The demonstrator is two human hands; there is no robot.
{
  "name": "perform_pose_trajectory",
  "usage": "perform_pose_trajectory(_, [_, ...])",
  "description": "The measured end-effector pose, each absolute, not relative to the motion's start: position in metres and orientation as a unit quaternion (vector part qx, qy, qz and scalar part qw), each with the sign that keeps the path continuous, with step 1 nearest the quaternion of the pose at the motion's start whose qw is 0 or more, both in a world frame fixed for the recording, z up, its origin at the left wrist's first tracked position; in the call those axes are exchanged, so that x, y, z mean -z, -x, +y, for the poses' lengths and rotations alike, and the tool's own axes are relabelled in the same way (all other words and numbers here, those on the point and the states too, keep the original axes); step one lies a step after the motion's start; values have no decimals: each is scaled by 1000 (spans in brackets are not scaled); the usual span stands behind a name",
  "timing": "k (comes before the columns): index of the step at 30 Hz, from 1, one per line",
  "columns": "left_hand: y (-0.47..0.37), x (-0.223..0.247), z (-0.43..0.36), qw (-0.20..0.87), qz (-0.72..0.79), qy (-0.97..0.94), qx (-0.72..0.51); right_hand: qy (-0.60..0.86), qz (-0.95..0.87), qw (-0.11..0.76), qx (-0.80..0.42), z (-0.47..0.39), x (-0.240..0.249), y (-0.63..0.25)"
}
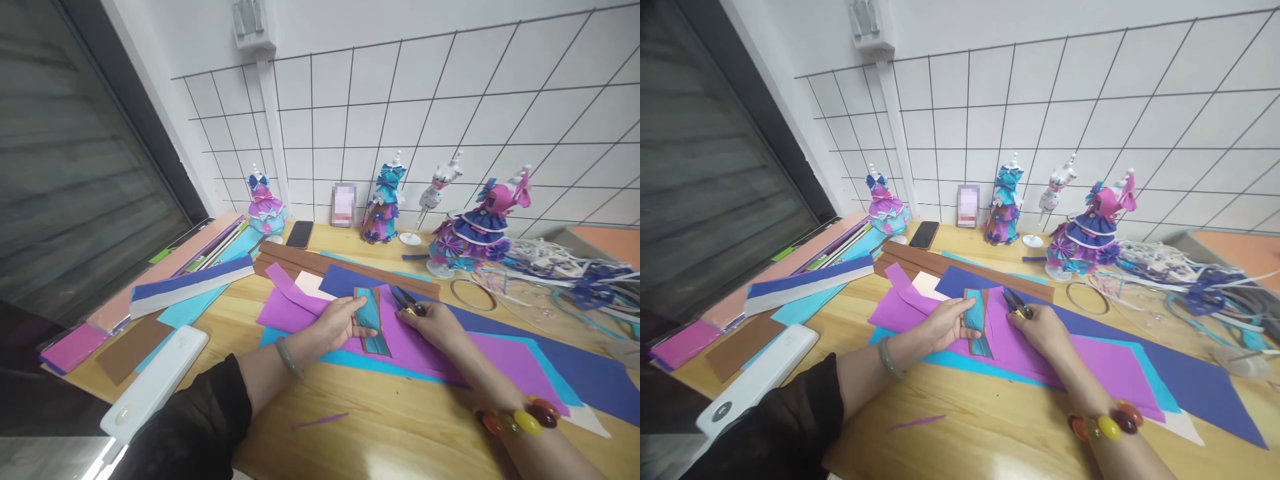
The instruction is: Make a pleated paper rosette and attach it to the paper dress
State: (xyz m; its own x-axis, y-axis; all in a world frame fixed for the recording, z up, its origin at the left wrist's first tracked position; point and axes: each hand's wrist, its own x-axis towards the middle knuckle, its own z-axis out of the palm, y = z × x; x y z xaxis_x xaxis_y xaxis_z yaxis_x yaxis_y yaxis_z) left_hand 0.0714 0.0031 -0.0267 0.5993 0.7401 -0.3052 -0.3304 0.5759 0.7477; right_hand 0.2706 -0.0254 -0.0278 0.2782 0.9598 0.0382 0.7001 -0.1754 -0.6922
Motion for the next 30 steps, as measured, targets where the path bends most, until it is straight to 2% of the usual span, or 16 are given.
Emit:
perform_pose_trajectory(5, [-71, 26, 3, 830, 311, -330, -325, 763, -481, 288, -322, -29, 15, -271])
perform_pose_trajectory(13, [-72, 28, 4, 836, 310, -305, -335, 680, -428, 423, -419, -36, 12, -278])
perform_pose_trajectory(20, [-73, 27, 3, 837, 297, -286, -360, 507, -439, 510, -538, -54, -9, -263])
perform_pose_trajectory(23, [-73, 24, 1, 836, 282, -303, -360, 493, -430, 504, -563, -59, -9, -256])
perform_pose_trajectory(30, [-75, 22, -6, 807, 239, -407, -353, 580, -444, 409, -547, -52, 5, -243])
